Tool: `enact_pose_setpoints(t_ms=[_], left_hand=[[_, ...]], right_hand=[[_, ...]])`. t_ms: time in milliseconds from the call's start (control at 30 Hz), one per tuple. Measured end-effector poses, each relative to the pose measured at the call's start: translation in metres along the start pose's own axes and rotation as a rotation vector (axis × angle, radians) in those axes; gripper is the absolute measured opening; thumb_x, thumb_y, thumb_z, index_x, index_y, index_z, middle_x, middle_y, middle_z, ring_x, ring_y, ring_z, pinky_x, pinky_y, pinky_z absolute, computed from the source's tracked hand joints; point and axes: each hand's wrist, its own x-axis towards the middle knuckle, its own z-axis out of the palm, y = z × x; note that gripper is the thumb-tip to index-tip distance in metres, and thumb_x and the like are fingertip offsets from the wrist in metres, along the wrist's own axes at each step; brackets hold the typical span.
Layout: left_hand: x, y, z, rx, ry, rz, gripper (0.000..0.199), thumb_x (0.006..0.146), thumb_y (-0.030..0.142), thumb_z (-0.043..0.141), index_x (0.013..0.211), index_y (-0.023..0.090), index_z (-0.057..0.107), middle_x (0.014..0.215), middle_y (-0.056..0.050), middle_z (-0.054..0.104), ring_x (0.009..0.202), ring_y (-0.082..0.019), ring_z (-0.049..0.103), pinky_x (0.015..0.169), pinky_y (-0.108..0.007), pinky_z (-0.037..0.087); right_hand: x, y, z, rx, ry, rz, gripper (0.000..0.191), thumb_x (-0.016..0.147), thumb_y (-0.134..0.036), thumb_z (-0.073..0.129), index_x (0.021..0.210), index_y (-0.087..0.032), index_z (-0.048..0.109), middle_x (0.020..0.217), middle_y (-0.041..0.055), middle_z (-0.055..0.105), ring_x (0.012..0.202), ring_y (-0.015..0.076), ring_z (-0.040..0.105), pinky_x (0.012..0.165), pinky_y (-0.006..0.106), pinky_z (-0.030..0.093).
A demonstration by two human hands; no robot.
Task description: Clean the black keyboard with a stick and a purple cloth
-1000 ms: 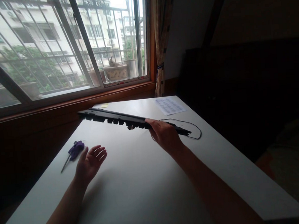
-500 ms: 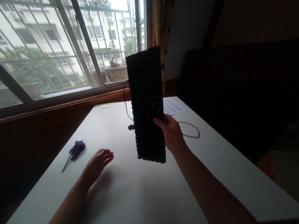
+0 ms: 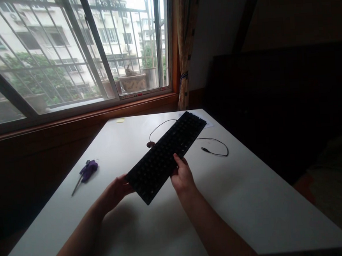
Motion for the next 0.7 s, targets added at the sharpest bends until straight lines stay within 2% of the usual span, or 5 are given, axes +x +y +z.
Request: enact_pose_setpoints(t_ms=[67, 167, 267, 533, 700], left_hand=[[0.000, 0.000, -0.001, 0.000, 0.018, 0.005, 0.043, 0.089, 0.040, 0.076, 0.122, 0.013, 0.072, 0.127, -0.020, 0.070, 0.116, -0.041, 0.067, 0.105, -0.055, 0.048], [0.002, -0.003, -0.006, 0.048, 0.102, 0.054, 0.035, 0.088, 0.030, 0.078, 0.118, 0.012, 0.073, 0.114, -0.018, 0.075, 0.102, -0.033, 0.072, 0.092, -0.043, 0.055], [0.005, -0.003, -0.008, 0.042, 0.204, 0.096, 0.029, 0.091, 0.031, 0.073, 0.113, 0.011, 0.073, 0.107, -0.015, 0.076, 0.095, -0.029, 0.073, 0.084, -0.035, 0.057], [0.007, 0.012, -0.003, -0.083, 0.557, -0.010, 0.026, 0.090, 0.031, 0.059, 0.103, 0.012, 0.071, 0.085, -0.009, 0.078, 0.080, -0.030, 0.076, 0.073, -0.038, 0.059], [0.004, 0.013, -0.008, -0.045, 0.586, -0.059, 0.031, 0.092, 0.036, 0.055, 0.100, 0.012, 0.072, 0.086, -0.011, 0.079, 0.077, -0.030, 0.077, 0.073, -0.040, 0.060]], right_hand=[[-0.006, 0.007, 0.000, 0.016, -0.004, -0.014, 0.026, 0.077, -0.034, 0.081, 0.097, -0.025, 0.066, 0.103, 0.0005, 0.079, 0.106, 0.0207, 0.073, 0.102, 0.042, 0.057], [-0.016, 0.014, 0.000, 0.023, -0.005, -0.040, 0.027, 0.077, -0.035, 0.081, 0.097, -0.025, 0.066, 0.106, -0.0001, 0.078, 0.108, 0.0200, 0.072, 0.102, 0.041, 0.057], [-0.027, 0.019, 0.001, 0.040, -0.007, 0.007, 0.030, 0.075, -0.030, 0.084, 0.099, -0.026, 0.067, 0.106, -0.0021, 0.077, 0.107, 0.0177, 0.071, 0.099, 0.036, 0.059], [-0.065, 0.042, -0.003, 0.123, 0.077, 0.220, 0.040, 0.059, -0.011, 0.089, 0.090, -0.025, 0.068, 0.093, -0.0043, 0.077, 0.093, 0.0160, 0.073, 0.085, 0.029, 0.062], [-0.087, 0.062, -0.012, 0.160, 0.127, 0.266, 0.042, 0.060, -0.012, 0.090, 0.093, -0.025, 0.068, 0.093, -0.0042, 0.077, 0.090, 0.0163, 0.074, 0.079, 0.028, 0.063]])
